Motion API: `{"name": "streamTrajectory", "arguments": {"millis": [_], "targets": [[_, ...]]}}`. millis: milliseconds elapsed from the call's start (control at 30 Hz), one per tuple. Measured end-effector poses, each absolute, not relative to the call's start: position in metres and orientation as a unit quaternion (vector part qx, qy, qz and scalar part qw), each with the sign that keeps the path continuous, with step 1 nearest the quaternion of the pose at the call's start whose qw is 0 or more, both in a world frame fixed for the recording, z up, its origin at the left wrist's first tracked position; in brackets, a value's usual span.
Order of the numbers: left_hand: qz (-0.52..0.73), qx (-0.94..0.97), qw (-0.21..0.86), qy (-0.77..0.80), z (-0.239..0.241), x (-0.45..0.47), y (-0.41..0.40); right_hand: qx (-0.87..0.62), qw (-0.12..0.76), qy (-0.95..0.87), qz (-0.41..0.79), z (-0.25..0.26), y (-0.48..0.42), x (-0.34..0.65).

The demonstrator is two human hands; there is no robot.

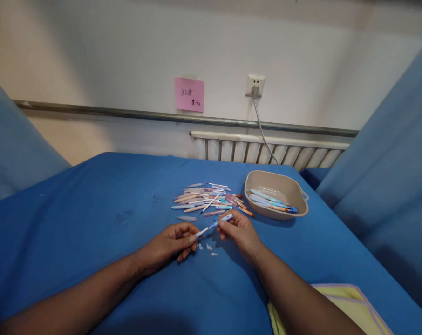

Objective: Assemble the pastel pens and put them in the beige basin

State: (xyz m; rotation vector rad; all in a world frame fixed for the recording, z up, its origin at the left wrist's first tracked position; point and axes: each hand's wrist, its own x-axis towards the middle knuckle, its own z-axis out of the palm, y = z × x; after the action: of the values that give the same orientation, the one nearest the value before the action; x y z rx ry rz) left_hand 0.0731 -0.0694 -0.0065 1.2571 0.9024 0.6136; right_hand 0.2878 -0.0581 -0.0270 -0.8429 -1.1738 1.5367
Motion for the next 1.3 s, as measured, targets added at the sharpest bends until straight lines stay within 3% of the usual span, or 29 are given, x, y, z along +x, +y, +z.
{"name": "streamTrajectory", "arguments": {"millis": [1300], "targets": [[0.274,0.573,0.627,0.45,-0.004,0.076,-0.07,-0.329,0.459,-0.525,0.637,-0.022,-0.066,0.281]]}}
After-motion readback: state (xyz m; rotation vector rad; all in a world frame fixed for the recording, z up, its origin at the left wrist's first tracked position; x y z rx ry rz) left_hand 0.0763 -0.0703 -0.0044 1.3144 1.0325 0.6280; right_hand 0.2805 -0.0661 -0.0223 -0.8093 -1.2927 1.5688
